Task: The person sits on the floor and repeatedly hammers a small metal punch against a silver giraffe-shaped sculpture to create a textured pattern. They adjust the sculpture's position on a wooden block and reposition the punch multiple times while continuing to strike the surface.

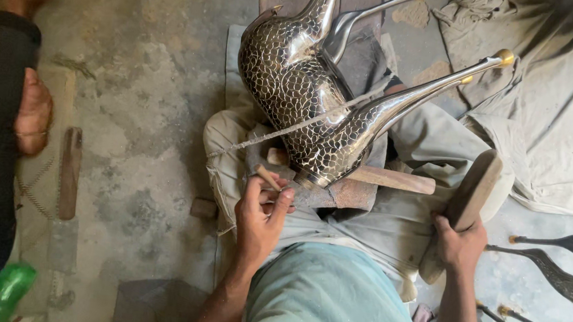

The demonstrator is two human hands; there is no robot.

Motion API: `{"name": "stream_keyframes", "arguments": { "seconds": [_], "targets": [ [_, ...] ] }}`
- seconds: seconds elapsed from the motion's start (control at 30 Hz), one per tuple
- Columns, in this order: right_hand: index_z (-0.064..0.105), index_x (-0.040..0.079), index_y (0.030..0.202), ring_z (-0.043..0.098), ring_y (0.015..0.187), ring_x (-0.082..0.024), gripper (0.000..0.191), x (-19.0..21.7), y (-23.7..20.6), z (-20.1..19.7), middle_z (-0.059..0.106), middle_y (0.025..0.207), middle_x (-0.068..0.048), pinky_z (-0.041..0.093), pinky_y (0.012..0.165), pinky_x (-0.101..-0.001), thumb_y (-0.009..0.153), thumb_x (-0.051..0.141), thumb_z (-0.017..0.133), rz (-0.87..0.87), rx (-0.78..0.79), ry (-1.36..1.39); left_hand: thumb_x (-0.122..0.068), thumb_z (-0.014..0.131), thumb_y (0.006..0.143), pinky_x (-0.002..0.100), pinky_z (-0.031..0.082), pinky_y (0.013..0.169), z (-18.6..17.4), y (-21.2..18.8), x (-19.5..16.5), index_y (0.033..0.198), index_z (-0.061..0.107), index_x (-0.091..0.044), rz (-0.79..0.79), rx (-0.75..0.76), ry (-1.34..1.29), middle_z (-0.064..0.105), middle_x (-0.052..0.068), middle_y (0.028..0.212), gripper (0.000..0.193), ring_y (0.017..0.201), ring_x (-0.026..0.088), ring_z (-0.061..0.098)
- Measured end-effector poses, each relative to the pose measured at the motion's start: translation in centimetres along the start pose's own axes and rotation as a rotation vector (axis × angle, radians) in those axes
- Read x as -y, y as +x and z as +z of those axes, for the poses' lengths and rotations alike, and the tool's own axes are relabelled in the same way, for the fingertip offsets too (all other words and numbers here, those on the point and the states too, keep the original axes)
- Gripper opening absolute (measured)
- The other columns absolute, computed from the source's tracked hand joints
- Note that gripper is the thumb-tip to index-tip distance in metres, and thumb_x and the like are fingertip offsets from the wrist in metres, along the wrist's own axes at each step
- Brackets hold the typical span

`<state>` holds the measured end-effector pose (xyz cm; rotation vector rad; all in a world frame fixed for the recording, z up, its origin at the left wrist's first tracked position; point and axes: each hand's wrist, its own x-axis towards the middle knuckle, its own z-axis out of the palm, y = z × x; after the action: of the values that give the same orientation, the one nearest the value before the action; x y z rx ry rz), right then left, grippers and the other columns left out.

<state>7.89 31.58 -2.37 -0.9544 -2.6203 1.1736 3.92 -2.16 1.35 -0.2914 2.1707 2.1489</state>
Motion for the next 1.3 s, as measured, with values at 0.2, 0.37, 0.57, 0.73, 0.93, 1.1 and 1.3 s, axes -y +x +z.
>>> {"name": "stream_keyframes", "arguments": {
  "seconds": [0.2,0.37,0.57,0.73,0.93,1.1,1.3],
  "targets": [
    [0.070,0.000,0.113,0.071,0.090,-0.025,0.038,-1.2,-1.0,0.2,0.075,0.099,-0.016,0.054,0.084,-0.0388,0.081,0.019,0.078,0.012,0.026,0.058,-0.007,0.065,0.100,0.032,0.066,0.072,-0.5,-1.0,-0.4,0.127,0.045,0.002,-0.018,-0.025,-0.151,0.069,0.016,0.098,0.035,0.084,0.017,0.073],
    [0.071,0.001,0.113,0.072,0.090,-0.025,0.039,-1.6,-1.1,0.2,0.076,0.099,-0.016,0.055,0.085,-0.0388,0.080,0.019,0.078,0.011,0.069,0.053,-0.009,0.061,0.101,0.033,0.066,0.070,-0.5,-0.8,-0.8,0.124,0.044,0.000,-0.039,0.010,-0.221,0.067,0.012,0.096,0.030,0.082,0.018,0.072],
    [0.070,0.001,0.117,0.073,0.091,-0.028,0.044,-2.1,-0.4,0.3,0.076,0.099,-0.017,0.055,0.085,-0.0409,0.078,0.020,0.079,0.039,0.056,0.027,-0.015,0.061,0.102,0.034,0.068,0.063,0.5,1.2,-1.3,0.120,0.045,-0.005,-0.049,0.121,-0.249,0.067,0.012,0.090,0.026,0.079,0.021,0.075],
    [0.070,0.000,0.119,0.073,0.092,-0.028,0.045,-2.6,1.2,0.8,0.075,0.100,-0.019,0.055,0.084,-0.0411,0.080,0.023,0.079,0.076,0.060,0.009,-0.022,0.061,0.103,0.033,0.065,0.057,1.6,3.4,-1.5,0.122,0.047,-0.008,-0.198,0.139,-0.500,0.064,0.009,0.089,0.027,0.075,0.022,0.073],
    [0.069,-0.005,0.111,0.070,0.088,-0.028,0.042,-3.1,3.1,1.1,0.074,0.099,-0.019,0.055,0.082,-0.0400,0.083,0.024,0.081,0.116,0.095,0.043,-0.025,0.062,0.104,0.032,0.064,0.058,2.1,4.7,-1.7,0.123,0.048,-0.009,-0.282,0.153,-0.536,0.065,0.008,0.091,0.029,0.077,0.020,0.072],
    [0.070,-0.006,0.107,0.070,0.089,-0.027,0.041,-3.2,3.3,1.3,0.074,0.100,-0.019,0.054,0.084,-0.0397,0.082,0.025,0.082,0.115,0.099,-0.003,-0.026,0.062,0.104,0.032,0.064,0.059,2.2,5.2,-1.6,0.123,0.049,-0.010,-0.308,0.154,-0.574,0.066,0.008,0.091,0.028,0.076,0.020,0.073],
    [0.069,-0.007,0.107,0.070,0.090,-0.027,0.042,-2.6,3.0,1.2,0.074,0.100,-0.019,0.054,0.084,-0.0397,0.083,0.025,0.082,0.122,0.100,-0.001,-0.025,0.060,0.107,0.032,0.064,0.061,2.3,5.2,-1.6,0.122,0.050,-0.010,-0.318,0.165,-0.588,0.066,0.008,0.092,0.024,0.077,0.019,0.073]
  ]
}}
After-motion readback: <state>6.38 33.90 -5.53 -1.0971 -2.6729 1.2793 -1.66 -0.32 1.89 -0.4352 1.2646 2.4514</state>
